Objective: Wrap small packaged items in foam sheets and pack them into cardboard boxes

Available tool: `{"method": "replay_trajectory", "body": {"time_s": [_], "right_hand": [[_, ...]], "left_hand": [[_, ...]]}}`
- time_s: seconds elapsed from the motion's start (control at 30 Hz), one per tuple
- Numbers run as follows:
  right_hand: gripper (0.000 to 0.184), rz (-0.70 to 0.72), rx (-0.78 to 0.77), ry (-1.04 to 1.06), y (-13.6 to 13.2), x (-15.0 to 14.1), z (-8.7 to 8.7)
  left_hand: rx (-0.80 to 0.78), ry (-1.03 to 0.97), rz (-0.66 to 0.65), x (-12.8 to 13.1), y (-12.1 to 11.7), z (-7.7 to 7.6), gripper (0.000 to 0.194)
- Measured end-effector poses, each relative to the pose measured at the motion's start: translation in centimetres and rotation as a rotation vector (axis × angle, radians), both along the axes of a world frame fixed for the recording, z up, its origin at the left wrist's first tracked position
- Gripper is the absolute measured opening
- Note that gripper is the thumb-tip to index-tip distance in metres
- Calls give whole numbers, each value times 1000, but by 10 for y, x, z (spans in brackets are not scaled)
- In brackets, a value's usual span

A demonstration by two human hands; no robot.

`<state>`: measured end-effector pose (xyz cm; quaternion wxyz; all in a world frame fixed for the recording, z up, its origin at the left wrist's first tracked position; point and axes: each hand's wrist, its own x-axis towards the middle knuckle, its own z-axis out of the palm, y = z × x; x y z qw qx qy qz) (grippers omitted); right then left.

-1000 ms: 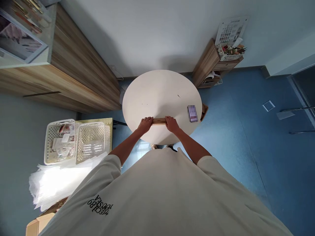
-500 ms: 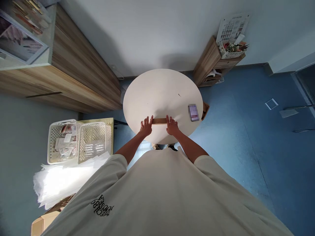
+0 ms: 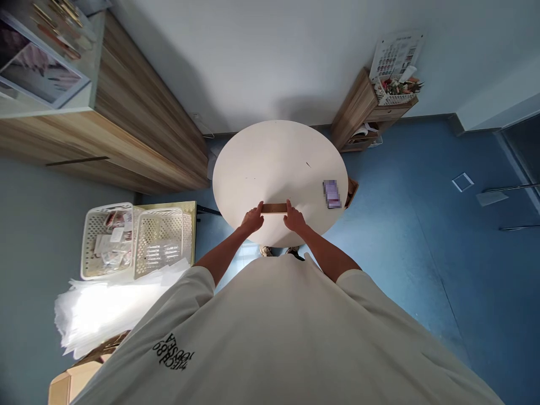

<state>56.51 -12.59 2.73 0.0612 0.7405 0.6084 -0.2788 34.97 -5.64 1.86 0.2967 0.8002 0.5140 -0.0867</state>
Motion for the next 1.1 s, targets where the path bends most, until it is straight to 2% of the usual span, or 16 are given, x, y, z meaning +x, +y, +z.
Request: {"method": "replay_trajectory", "body": {"time_s": [0.17, 0.23, 0.4, 0.57, 0.73, 0.87, 1.0, 1.1], "right_hand": [[73, 14, 111, 5, -11, -4, -3], [70, 38, 82, 9, -20, -5, -9], [74, 103, -57, 10, -37, -6, -24], [74, 87, -113, -26, -34, -10, -28], [76, 24, -103, 3, -34, -18, -27], [77, -60, -90, 76, -44, -27, -28], [78, -180, -69, 183, -51, -34, -32], [75, -237, -50, 227, -54, -36, -35]], "left_hand": [[29, -91, 33, -9, -9, -2, 59], [-3, -81, 10, -14, -18, -8, 60], [-95, -45, -29, -21, -41, -32, 79], [-140, -3, -47, -19, -49, -46, 94], [-158, -40, -15, -19, -52, -44, 101], [-182, -109, 53, -20, -63, -41, 104], [-200, -173, 98, -24, -72, -39, 99], [-148, -203, 155, -26, -70, -36, 89]]}}
